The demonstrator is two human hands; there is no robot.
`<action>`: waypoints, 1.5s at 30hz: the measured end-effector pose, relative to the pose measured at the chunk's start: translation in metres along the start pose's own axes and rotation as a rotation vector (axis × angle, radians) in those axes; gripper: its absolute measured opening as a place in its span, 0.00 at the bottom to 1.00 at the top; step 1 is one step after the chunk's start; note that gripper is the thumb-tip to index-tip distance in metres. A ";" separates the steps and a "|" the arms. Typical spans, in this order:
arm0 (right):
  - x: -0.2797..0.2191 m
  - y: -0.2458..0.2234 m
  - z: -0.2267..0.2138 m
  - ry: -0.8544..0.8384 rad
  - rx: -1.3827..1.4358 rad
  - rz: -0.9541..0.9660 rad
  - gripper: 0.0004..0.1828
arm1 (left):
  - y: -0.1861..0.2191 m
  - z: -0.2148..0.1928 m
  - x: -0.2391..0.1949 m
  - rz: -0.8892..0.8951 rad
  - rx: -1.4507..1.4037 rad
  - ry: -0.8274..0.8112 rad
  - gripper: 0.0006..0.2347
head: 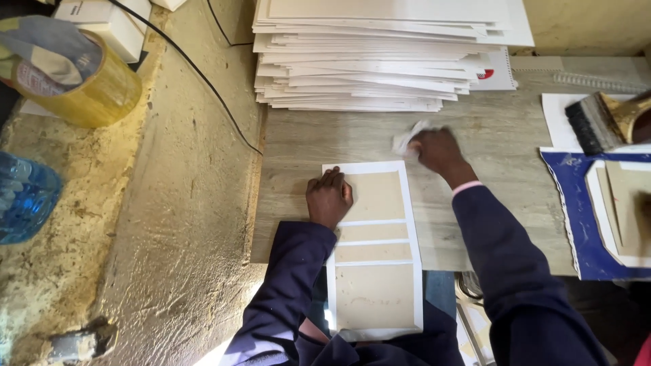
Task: Manually assembling cardboard folders by applying glue with an applicator and folding the edges.
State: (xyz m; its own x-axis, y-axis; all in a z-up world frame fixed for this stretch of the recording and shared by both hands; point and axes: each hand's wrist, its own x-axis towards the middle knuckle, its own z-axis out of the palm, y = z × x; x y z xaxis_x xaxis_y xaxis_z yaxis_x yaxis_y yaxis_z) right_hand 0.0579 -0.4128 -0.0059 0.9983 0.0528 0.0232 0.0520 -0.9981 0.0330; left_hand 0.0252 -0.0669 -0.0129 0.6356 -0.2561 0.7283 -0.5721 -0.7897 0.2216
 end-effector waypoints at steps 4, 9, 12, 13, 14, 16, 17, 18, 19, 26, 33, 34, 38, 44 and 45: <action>-0.020 -0.057 0.002 0.133 0.074 -0.094 0.20 | -0.005 -0.009 0.001 -0.065 -0.093 -0.051 0.08; -0.185 -0.283 -0.051 -0.330 0.819 -0.960 0.10 | -0.034 -0.001 -0.012 -0.628 -0.803 -0.098 0.11; -0.219 -0.315 -0.028 -0.431 0.242 -0.995 0.27 | -0.041 -0.020 -0.015 -0.919 -1.141 -0.154 0.15; -0.216 -0.315 -0.042 -0.426 0.236 -1.002 0.27 | -0.048 -0.023 -0.023 -0.915 -1.138 -0.144 0.15; -0.214 -0.316 -0.057 -0.517 0.160 -0.953 0.23 | -0.053 -0.026 -0.031 -0.892 -1.177 -0.168 0.15; -0.206 -0.294 -0.075 -0.603 0.077 -0.904 0.18 | -0.066 -0.029 -0.042 -0.864 -1.216 -0.185 0.15; -0.199 -0.272 -0.079 -0.360 0.324 -0.988 0.09 | -0.072 -0.030 -0.044 -0.919 -1.281 -0.184 0.13; -0.193 -0.250 -0.083 -0.111 0.569 -1.050 0.11 | -0.077 -0.029 -0.048 -0.976 -1.350 -0.189 0.13; -0.187 -0.242 -0.143 -0.110 0.564 -1.049 0.11 | -0.078 -0.031 -0.048 -0.971 -1.354 -0.187 0.13; -0.242 -0.121 -0.358 0.378 0.938 -0.596 0.08 | -0.080 -0.009 -0.037 -0.982 -1.384 -0.228 0.13; -0.188 -0.068 -0.189 0.505 1.593 -0.064 0.13 | -0.083 -0.008 -0.001 -0.965 -1.549 -0.459 0.26; -0.181 -0.070 -0.146 0.500 1.596 -0.064 0.13 | -0.081 -0.002 -0.004 -0.969 -1.546 -0.457 0.26; -0.163 -0.079 -0.026 0.436 1.605 0.143 0.10 | -0.074 0.015 -0.018 -0.935 -1.511 -0.543 0.23; -0.141 -0.074 -0.020 0.384 1.542 0.289 0.07 | -0.067 0.019 -0.031 -0.896 -1.459 -0.430 0.20; -0.136 -0.074 -0.026 0.407 1.561 0.271 0.08 | -0.065 0.014 -0.029 -0.903 -1.434 -0.422 0.18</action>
State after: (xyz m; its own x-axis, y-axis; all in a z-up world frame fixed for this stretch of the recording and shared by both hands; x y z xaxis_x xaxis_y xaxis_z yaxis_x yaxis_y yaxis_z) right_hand -0.0822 -0.3448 0.0144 0.9230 -0.3672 0.1148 0.1123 -0.0283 -0.9933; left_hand 0.0516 -0.0161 -0.0577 0.9322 -0.3508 -0.0888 0.1891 0.2629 0.9461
